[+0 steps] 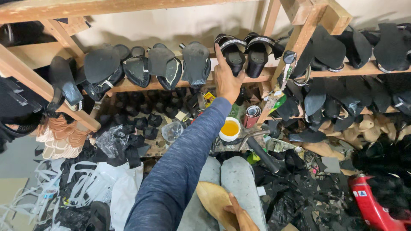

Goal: The person smooths the upper of a black high-heeled shoe with a curved metal tool, then trims the insole with red-handled scissors. The shoe is held on a wooden last and inspected from multiple angles.

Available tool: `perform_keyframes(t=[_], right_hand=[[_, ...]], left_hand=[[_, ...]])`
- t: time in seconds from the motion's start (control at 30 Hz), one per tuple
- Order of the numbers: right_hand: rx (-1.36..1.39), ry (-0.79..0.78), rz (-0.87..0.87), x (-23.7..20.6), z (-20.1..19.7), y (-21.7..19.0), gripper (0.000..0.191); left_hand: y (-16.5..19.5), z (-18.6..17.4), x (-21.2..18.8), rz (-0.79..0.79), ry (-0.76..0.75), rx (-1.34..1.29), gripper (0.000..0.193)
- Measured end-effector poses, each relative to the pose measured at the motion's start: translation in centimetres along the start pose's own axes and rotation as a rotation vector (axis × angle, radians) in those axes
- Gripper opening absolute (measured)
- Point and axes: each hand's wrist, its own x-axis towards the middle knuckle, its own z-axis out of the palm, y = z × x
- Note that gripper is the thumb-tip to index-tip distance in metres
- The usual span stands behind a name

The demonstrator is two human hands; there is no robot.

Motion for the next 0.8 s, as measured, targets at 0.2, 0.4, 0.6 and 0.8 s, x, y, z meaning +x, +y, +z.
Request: perform_keyframes(t=[0.2, 0.4, 0.6, 0.8], right_hand=[[0.024, -0.035, -0.022, -0.2, -0.3, 2.0, 0.100], [-0.068, -0.199, 0.090, -0.7, -0.5, 3.1, 0.116], [-0.010, -0.236, -0.117, 4.1, -2.9, -2.7, 0.109], [0.027, -0.391, -0.065, 8.8, -3.1, -8.2, 0.084]], left_hand=[[-1.4, -1.0, -3.8, 0.239, -0.033, 0.006, 0.113], [-5.1, -8.0, -15.9, 0.137, -0.302, -0.114, 0.073], [-10.2, -15.7, -22.8, -0.177, -0.246, -0.071, 0.039], [-12.7, -17.7, -28.3, -0.229, -0.225, 0.205, 0.028]])
